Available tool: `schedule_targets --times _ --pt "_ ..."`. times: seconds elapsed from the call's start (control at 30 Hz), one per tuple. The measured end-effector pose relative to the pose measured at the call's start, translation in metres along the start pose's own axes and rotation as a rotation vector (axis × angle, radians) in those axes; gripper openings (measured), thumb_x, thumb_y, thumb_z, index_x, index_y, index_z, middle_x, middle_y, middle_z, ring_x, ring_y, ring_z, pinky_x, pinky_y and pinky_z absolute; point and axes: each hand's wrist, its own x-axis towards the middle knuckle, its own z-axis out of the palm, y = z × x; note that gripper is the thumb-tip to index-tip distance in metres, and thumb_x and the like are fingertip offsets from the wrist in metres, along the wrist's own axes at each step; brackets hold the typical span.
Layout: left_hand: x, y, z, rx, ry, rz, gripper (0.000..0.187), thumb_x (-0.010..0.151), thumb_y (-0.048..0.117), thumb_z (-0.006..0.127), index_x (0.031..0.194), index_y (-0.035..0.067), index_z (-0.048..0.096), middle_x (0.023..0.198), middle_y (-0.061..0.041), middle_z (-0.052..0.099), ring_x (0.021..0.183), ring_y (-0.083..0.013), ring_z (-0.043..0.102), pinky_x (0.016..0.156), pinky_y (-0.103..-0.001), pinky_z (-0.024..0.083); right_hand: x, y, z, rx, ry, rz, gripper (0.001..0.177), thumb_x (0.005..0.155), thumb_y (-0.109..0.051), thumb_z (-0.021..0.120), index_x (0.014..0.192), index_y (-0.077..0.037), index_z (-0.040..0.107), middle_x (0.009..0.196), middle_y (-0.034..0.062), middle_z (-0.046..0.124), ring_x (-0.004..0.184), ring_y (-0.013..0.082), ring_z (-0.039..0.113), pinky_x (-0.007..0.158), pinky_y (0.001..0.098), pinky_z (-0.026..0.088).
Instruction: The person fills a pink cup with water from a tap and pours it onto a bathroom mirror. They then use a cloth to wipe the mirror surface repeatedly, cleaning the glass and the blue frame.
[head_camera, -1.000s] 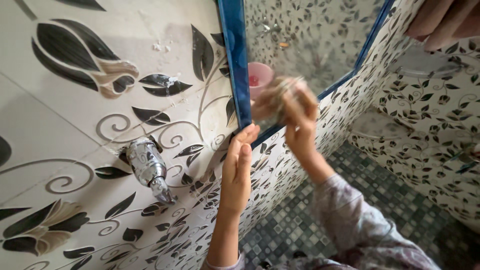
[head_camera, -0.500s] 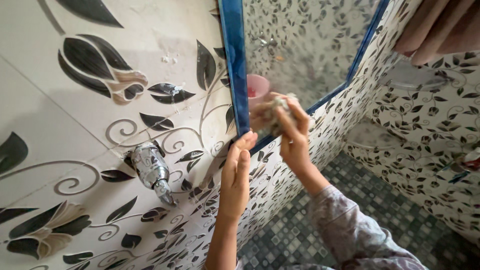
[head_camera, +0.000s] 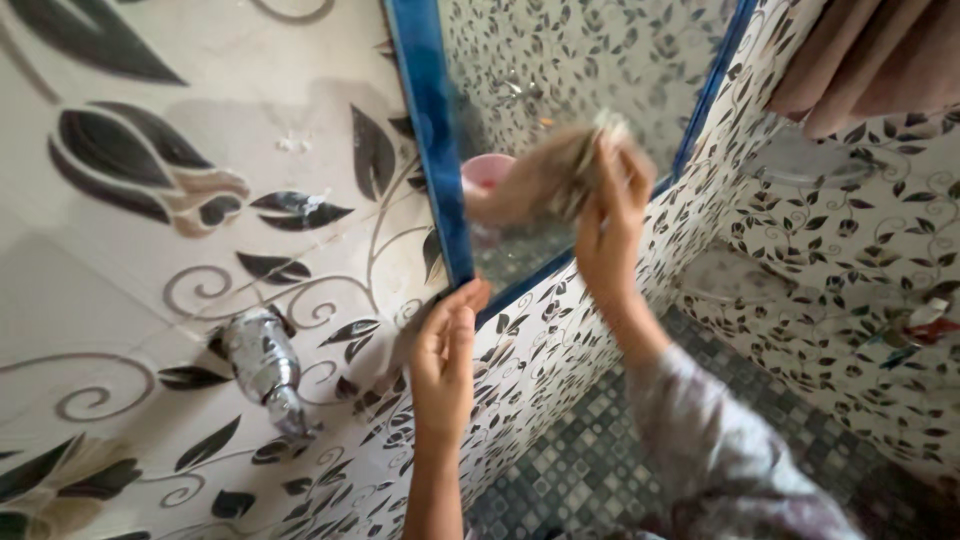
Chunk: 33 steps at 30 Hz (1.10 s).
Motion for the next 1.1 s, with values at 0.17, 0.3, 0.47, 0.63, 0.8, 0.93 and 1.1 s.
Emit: schedule_targets --times 0.17,0.3,0.47,0.63,0.8,0.93,1.1 --pt "0.013 -0.006 0.007 -0.038 0.068 0.048 0.029 0.105 0.011 0.052 0.122 -0.007 0.067 0.116 -0.016 0.076 0.111 -0.0231 0.073 0.102 -0.033 0.057 -0.049 0.017 -0.003 -0.045 0.007 0.185 0.053 0.108 0.006 0.041 0.157 -0.013 0.046 0.152 0.0173 0.041 0.142 0.0308 0.043 0.119 0.0427 0.047" --pt "0.012 -0.007 0.011 -0.038 0.108 0.049 0.027 0.105 0.01 0.052 0.118 -0.007 0.069 0.113 -0.016 0.076 0.107 -0.0224 0.075 0.101 -0.033 0.059 0.007 0.076 -0.013 0.052 0.143 0.456 0.047 0.111 -0.003 0.042 0.156 -0.013 0.048 0.154 0.016 0.04 0.139 0.0297 0.049 0.113 0.0452 0.048" --pt "0.012 -0.01 0.017 -0.004 0.156 0.083 0.027 0.105 0.01 0.052 0.116 -0.007 0.07 0.113 -0.015 0.076 0.105 -0.0218 0.076 0.1 -0.033 0.06 0.028 0.052 0.002 0.043 0.107 0.14 0.053 0.112 0.004 0.039 0.162 -0.013 0.039 0.164 0.0149 0.03 0.154 0.0315 0.037 0.125 0.0483 0.042" --pt "0.007 -0.008 0.024 -0.01 0.174 0.062 0.027 0.105 0.01 0.052 0.119 -0.007 0.068 0.114 -0.015 0.076 0.108 -0.0214 0.074 0.1 -0.033 0.057 -0.056 0.03 0.0 -0.018 -0.03 0.113 0.057 0.107 0.006 0.038 0.16 -0.015 0.043 0.161 0.0142 0.035 0.152 0.0329 0.037 0.127 0.049 0.043" --pt "-0.001 -0.006 0.029 0.07 0.162 0.128 0.024 0.106 0.01 0.052 0.119 -0.006 0.066 0.121 -0.016 0.074 0.112 -0.0212 0.073 0.102 -0.032 0.056 -0.014 0.095 -0.013 0.038 0.148 0.465 0.049 0.112 -0.001 0.042 0.159 -0.015 0.045 0.16 0.0179 0.035 0.148 0.0329 0.043 0.119 0.0474 0.043" --pt "-0.005 -0.001 0.032 0.101 0.149 0.159 0.026 0.106 0.011 0.051 0.122 -0.005 0.063 0.12 -0.016 0.073 0.114 -0.021 0.072 0.102 -0.031 0.055 0.02 0.06 -0.007 -0.004 0.165 0.139 0.057 0.109 0.007 0.043 0.163 -0.013 0.042 0.168 0.0161 0.029 0.158 0.0327 0.033 0.134 0.052 0.036" --pt "-0.009 0.009 0.029 0.254 0.153 0.075 0.028 0.105 0.014 0.051 0.121 -0.004 0.065 0.11 -0.015 0.077 0.104 -0.0195 0.074 0.089 -0.03 0.057 -0.047 -0.06 0.007 0.076 -0.048 0.006 0.055 0.101 0.015 0.051 0.152 -0.006 0.054 0.16 0.0157 0.036 0.151 0.0353 0.035 0.131 0.0442 0.032"
